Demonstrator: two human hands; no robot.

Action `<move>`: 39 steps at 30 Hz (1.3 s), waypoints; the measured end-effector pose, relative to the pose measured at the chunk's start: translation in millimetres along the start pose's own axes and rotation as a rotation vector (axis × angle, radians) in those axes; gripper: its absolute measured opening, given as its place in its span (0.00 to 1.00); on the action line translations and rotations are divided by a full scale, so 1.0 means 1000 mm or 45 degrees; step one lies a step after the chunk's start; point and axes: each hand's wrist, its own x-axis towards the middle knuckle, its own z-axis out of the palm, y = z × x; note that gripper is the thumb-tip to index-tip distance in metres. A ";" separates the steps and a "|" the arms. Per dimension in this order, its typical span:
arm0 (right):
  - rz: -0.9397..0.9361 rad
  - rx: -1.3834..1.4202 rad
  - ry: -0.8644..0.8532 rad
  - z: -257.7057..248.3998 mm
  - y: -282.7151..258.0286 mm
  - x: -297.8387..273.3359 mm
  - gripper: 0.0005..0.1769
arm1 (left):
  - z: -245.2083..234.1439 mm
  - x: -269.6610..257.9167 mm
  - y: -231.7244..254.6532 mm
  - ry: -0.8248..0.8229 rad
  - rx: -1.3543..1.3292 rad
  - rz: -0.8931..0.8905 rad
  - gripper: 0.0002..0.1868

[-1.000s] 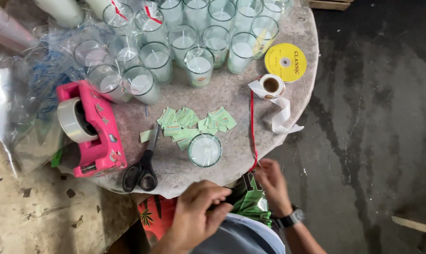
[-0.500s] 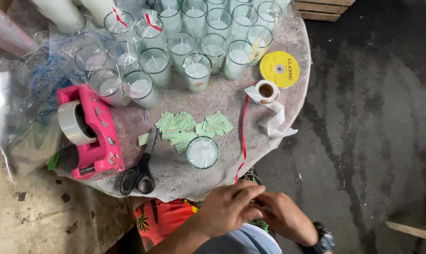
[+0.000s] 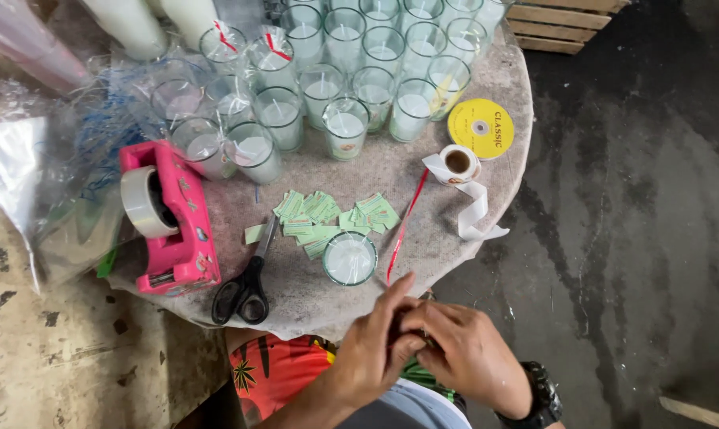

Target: Attaching labels and decorative ribbons to the bottom of glass jars

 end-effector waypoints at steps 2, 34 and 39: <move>0.155 -0.038 -0.058 -0.008 0.004 0.002 0.10 | 0.001 -0.011 -0.025 0.152 0.249 0.066 0.28; -0.435 0.028 0.028 0.001 -0.031 0.064 0.03 | -0.043 -0.003 0.032 0.511 -0.022 -0.087 0.23; -0.369 0.089 -0.162 -0.010 -0.024 0.072 0.07 | -0.062 -0.007 0.019 0.421 0.319 -0.174 0.22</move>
